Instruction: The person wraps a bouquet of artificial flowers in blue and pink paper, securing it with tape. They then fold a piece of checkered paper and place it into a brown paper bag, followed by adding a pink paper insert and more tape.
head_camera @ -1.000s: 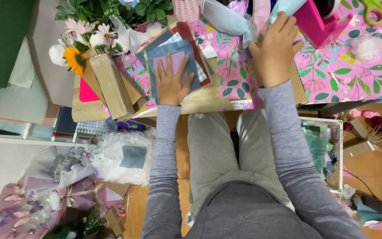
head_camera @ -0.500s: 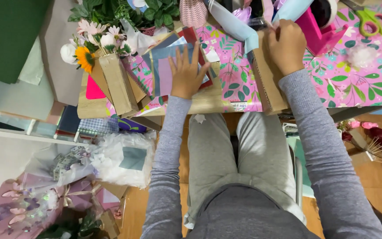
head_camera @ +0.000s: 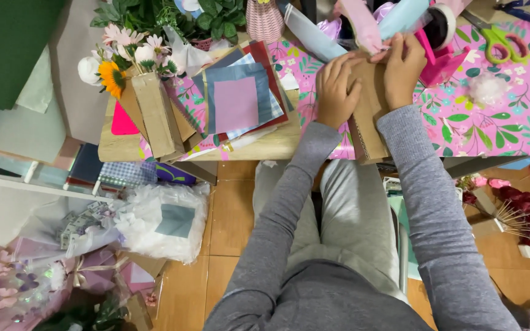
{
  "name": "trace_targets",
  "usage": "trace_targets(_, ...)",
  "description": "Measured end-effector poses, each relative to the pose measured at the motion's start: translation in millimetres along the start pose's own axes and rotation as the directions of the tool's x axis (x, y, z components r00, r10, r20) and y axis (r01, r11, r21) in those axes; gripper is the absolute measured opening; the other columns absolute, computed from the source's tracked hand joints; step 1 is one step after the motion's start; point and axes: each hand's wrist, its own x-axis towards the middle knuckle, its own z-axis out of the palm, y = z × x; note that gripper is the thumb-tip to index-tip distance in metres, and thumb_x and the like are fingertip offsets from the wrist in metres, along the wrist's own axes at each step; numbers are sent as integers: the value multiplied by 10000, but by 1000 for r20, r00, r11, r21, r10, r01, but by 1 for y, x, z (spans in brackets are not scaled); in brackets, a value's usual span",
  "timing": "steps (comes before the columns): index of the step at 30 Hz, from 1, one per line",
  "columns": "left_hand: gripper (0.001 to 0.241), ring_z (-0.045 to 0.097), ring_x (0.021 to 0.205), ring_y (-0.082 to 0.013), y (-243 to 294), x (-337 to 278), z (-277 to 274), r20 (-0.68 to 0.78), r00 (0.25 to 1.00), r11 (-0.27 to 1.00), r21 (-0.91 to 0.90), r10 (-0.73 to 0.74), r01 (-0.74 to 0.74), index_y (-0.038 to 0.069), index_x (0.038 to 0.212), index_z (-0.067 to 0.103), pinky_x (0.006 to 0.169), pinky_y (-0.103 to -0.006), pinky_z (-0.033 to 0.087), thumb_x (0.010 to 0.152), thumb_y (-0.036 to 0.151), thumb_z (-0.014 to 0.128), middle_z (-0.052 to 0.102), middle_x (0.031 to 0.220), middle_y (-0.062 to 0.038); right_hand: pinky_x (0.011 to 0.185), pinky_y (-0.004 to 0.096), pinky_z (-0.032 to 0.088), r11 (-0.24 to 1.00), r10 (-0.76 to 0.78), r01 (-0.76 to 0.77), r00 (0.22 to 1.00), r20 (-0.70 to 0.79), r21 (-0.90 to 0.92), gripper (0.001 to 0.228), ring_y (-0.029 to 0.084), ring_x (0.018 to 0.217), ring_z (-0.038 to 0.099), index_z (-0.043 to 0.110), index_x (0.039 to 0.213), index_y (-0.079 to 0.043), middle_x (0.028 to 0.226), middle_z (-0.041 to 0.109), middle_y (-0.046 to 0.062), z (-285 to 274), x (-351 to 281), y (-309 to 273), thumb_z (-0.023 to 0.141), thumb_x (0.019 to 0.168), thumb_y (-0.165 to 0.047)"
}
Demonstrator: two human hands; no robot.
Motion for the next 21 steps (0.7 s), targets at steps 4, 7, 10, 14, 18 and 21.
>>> trace_targets(4,345,552,1329,-243,0,-3,-6,35,999,1000,-20,-10,11,194,1245,665,1188,-452,389,908,188,591,636,1362,-17,643,244,630,981,9,-15,999,34,194,283,156,668,755,648,980,-44,735,694,75,1,-5,-7,509,1134,-236)
trace_targets(7,349,533,1351,-234,-5,-2,-1,62,998,999,-25,-18,20,166,1265,654,1217,-462,372,928,176,564,619,1390,-7,581,233,544,971,-30,43,998,-56,236,246,166,653,754,648,969,-42,736,684,76,3,1,-3,549,1116,-211)
trace_targets(10,381,522,1384,-213,-5,-3,-3,90,995,999,-10,-37,38,181,1298,643,1237,-460,354,928,167,552,612,1416,14,527,230,459,947,-5,36,995,-97,320,238,182,663,762,651,966,-37,777,690,84,3,4,6,556,1097,-212)
trace_targets(14,402,538,1386,-187,-2,-2,-4,114,992,999,2,-54,54,222,1320,654,1227,-423,360,941,163,533,617,1439,36,537,273,513,915,-78,153,975,-208,372,236,175,663,691,660,965,-13,889,697,117,1,9,12,564,1081,-196)
trace_targets(18,368,568,1310,-211,-6,-3,-1,98,994,999,-14,-49,51,211,1297,653,1170,-417,387,957,168,521,618,1431,16,664,301,596,912,-189,248,961,-202,328,229,187,745,654,655,1004,10,889,666,129,1,2,-16,529,1101,-154)
trace_targets(21,378,574,1291,-207,-7,-4,-1,72,997,1000,10,-20,19,169,1306,650,1174,-415,405,943,141,547,619,1417,9,662,305,590,892,-205,282,949,-240,354,224,197,767,665,663,1008,14,887,685,132,0,3,-18,534,1094,-148)
